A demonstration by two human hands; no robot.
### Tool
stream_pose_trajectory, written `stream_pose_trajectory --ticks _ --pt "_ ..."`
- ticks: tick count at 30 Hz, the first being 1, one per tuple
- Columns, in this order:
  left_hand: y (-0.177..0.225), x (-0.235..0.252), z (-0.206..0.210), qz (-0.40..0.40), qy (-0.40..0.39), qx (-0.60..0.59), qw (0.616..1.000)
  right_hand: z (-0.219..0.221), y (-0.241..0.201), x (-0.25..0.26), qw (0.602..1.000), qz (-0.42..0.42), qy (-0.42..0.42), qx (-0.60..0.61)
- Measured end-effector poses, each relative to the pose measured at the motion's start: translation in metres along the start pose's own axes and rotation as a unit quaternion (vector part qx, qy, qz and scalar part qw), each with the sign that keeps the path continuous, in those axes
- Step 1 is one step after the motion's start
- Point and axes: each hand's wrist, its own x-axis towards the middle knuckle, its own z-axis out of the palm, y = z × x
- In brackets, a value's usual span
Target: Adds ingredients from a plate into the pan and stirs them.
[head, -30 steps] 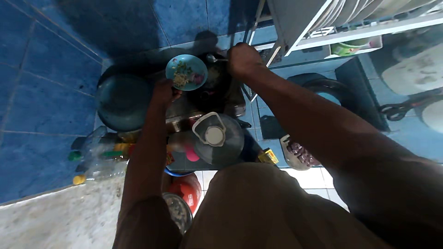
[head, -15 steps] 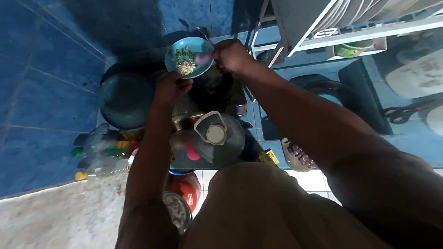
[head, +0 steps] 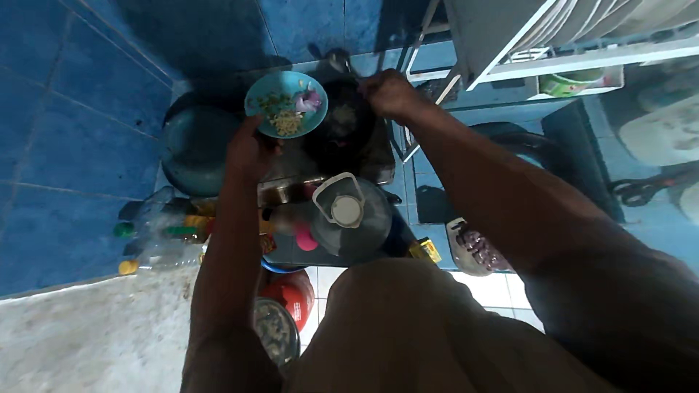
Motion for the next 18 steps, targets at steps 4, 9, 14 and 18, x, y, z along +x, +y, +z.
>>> stream_pose_trajectory --ticks 4,9,14,18 --pt "0.009 -0.028 -0.016 0.034 0.02 -0.017 0.999 0.017 -0.002 -0.004 0.967 0.122 -0.024 -0.221" --pt "0.014 -0.059 -0.029 0.081 0.011 -0.061 0.995 0.041 0.003 -0.008 0.964 0.124 -0.03 -0.234" --pt "0.015 -0.073 -0.04 0.106 0.018 -0.047 0.993 0.055 0.006 -0.004 0.973 0.032 -0.059 -0.221" --pt "0.015 -0.078 -0.046 0.106 0.027 -0.045 0.993 0.053 0.004 -0.007 0.967 0.038 -0.069 -0.243"
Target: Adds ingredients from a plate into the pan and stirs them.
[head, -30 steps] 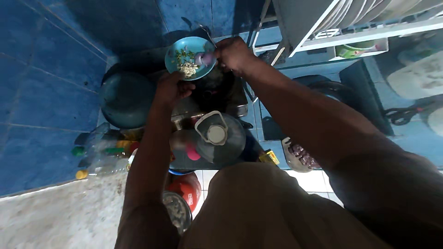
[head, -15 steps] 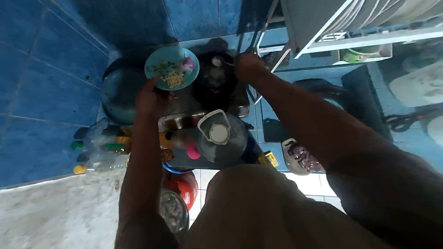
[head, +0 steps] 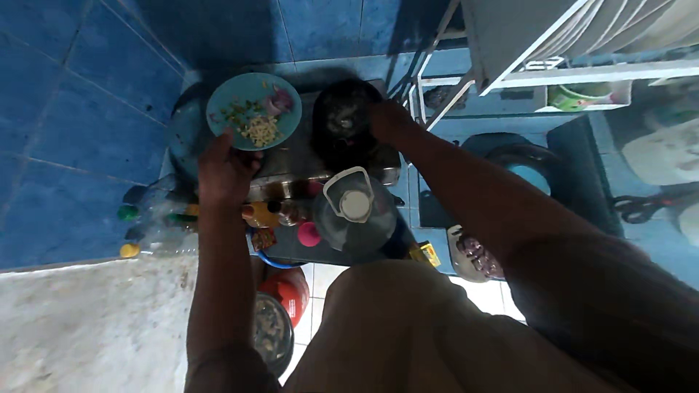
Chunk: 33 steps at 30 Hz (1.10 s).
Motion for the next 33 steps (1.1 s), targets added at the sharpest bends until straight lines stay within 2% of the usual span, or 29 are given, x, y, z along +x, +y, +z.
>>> stream_pose_trajectory --ticks 2,6,8,12,14,17,19,22,24,27,30,31,33 --pt "0.0 0.001 -0.002 0.0 -0.003 -0.011 1.0 -0.003 0.0 -0.001 1.0 0.017 -0.001 0.007" --pt "-0.005 0.006 -0.006 -0.002 0.002 -0.018 1.0 0.006 0.005 0.008 1.0 -0.028 -0.013 -0.006" --pt "-0.005 0.008 -0.005 -0.005 0.015 -0.022 1.0 0.004 0.008 0.006 1.0 0.0 -0.002 -0.005" --pt "-0.006 0.011 0.0 0.0 0.015 -0.027 1.0 -0.006 0.006 0.004 0.994 0.106 0.007 0.002" --pt "-0.006 0.013 0.006 -0.008 0.029 -0.013 0.999 -0.004 0.004 0.002 0.997 0.075 0.002 -0.008" --pt "-0.008 0.019 0.015 -0.017 0.029 -0.002 0.999 -0.002 0.002 -0.001 0.999 0.02 0.044 0.005" --pt "-0.011 0.027 0.021 -0.022 0.026 0.007 0.999 -0.006 -0.001 -0.003 0.998 0.026 0.065 0.007" --pt "-0.016 0.038 0.03 -0.034 0.017 0.025 0.999 -0.011 0.006 -0.007 0.998 0.047 0.05 0.006" --pt "-0.019 0.047 0.038 -0.043 0.004 0.027 0.999 -0.021 0.012 -0.008 0.994 0.067 0.06 0.067" --pt "-0.027 0.059 0.053 -0.046 -0.015 -0.001 0.999 -0.035 0.015 -0.013 0.948 0.07 0.107 0.29" --pt "-0.03 0.058 0.075 -0.055 -0.024 -0.021 0.998 -0.05 -0.006 -0.03 0.859 0.027 0.07 0.506" --pt "-0.03 0.056 0.082 -0.06 -0.032 -0.023 0.997 -0.057 -0.016 -0.035 0.833 0.011 0.059 0.55" --pt "-0.033 0.051 0.094 -0.073 -0.05 -0.025 0.996 -0.065 -0.031 -0.038 0.816 -0.007 0.057 0.575"
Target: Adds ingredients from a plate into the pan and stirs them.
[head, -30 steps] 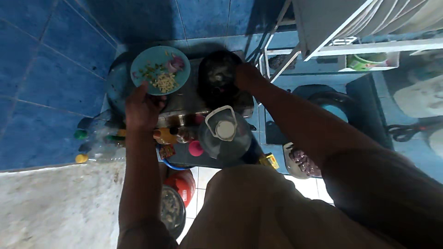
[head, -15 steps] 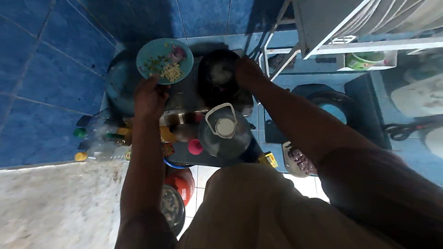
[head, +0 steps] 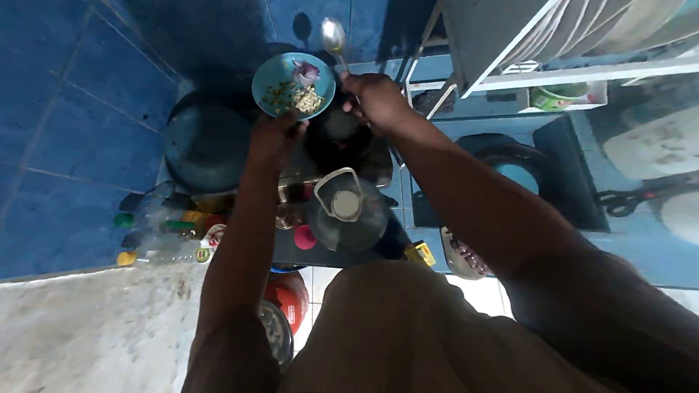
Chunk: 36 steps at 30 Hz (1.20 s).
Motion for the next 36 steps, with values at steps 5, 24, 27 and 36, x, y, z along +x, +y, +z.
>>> stream_pose_trajectory --ticks 5,24,27,36 --pt "-0.013 -0.007 0.009 -0.025 -0.034 -0.001 0.999 0.006 -0.007 0.006 1.0 -0.013 -0.003 -0.021" --pt "-0.016 0.039 -0.006 -0.023 0.034 -0.001 0.999 -0.009 0.002 -0.015 0.909 -0.149 0.043 -0.386" --pt "-0.02 0.046 -0.003 -0.019 0.024 0.01 0.999 0.0 0.003 -0.012 0.9 -0.136 0.023 -0.413" --pt "-0.038 0.066 0.002 -0.01 0.043 0.022 0.999 0.01 0.01 0.005 0.876 -0.059 0.014 -0.478"
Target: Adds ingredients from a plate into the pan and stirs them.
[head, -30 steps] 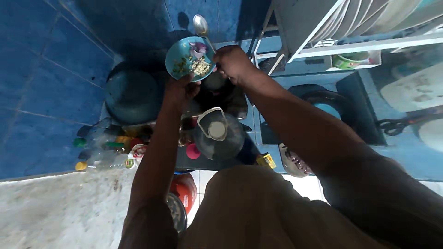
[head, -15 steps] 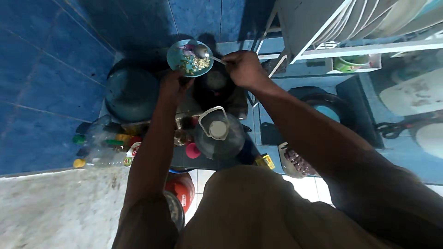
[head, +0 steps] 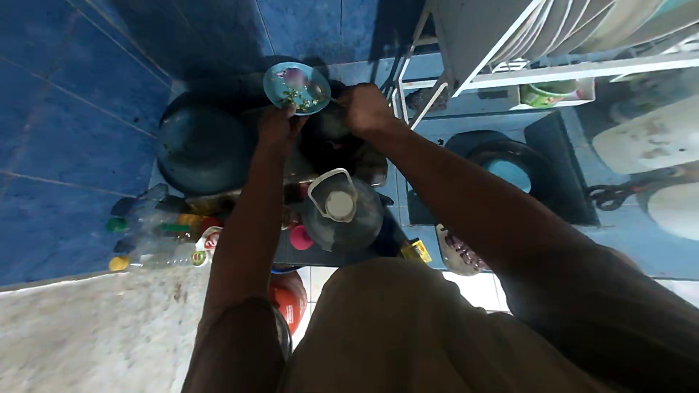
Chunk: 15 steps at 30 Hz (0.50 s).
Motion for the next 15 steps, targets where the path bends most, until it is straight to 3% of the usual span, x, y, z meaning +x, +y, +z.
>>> stream_pose_trajectory --ticks 15 --pt "-0.02 0.006 -0.004 -0.02 0.032 0.034 0.999 -0.009 0.0 -0.002 0.997 0.055 -0.024 -0.055"
